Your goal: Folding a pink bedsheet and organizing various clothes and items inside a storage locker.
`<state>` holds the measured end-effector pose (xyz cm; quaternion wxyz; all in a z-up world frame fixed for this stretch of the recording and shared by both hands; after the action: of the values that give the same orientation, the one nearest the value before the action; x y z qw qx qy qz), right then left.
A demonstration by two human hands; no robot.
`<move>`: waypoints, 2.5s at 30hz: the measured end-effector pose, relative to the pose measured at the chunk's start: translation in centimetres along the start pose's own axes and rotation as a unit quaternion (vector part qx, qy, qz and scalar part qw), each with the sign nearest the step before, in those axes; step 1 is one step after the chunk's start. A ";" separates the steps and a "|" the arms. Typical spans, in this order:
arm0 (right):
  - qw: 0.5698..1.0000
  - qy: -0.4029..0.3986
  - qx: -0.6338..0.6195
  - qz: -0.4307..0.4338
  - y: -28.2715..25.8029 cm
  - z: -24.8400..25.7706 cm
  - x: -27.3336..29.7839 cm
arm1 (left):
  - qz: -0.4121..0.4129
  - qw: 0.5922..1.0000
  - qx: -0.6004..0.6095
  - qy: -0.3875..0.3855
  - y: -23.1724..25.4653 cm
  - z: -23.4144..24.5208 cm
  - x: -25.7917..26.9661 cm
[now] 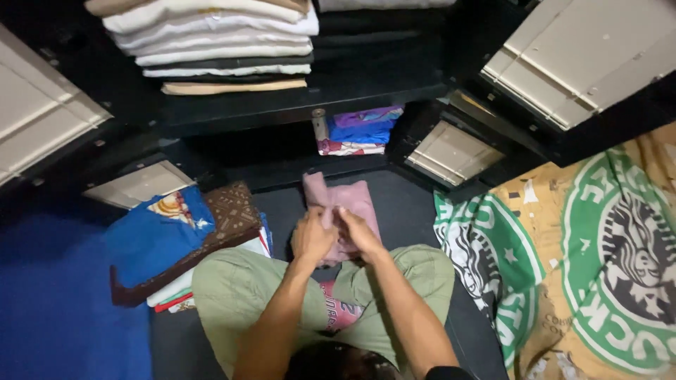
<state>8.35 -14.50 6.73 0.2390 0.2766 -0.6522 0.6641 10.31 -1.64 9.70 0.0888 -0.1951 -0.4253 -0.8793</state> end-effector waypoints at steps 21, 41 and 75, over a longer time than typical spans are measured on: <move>0.902 0.129 0.397 0.105 -1.2 13.0 -18.5 | -0.164 0.950 -0.251 -0.081 -0.4 -11.8 -2.7; 0.850 0.247 0.398 0.241 -7.0 13.0 -9.0 | -0.152 0.943 -0.280 -0.097 -2.0 -13.4 -4.2; 0.972 0.083 0.193 0.104 -2.3 12.1 -2.9 | 0.185 0.801 0.562 -0.091 -2.4 -6.2 0.1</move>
<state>12.74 -26.36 6.42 0.1643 0.1921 -0.5143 0.8195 7.82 -5.00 4.54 0.3049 -0.2653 -0.8069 -0.4309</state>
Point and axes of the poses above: each hand's wrist, its own x-axis away from the middle knuckle, its own z-axis out of the back of the hand, y = z × x, the point moved 10 cm from there along -x, towards the middle knuckle, and after that the axes turned 5 degrees about x, right-handed, at the moved point
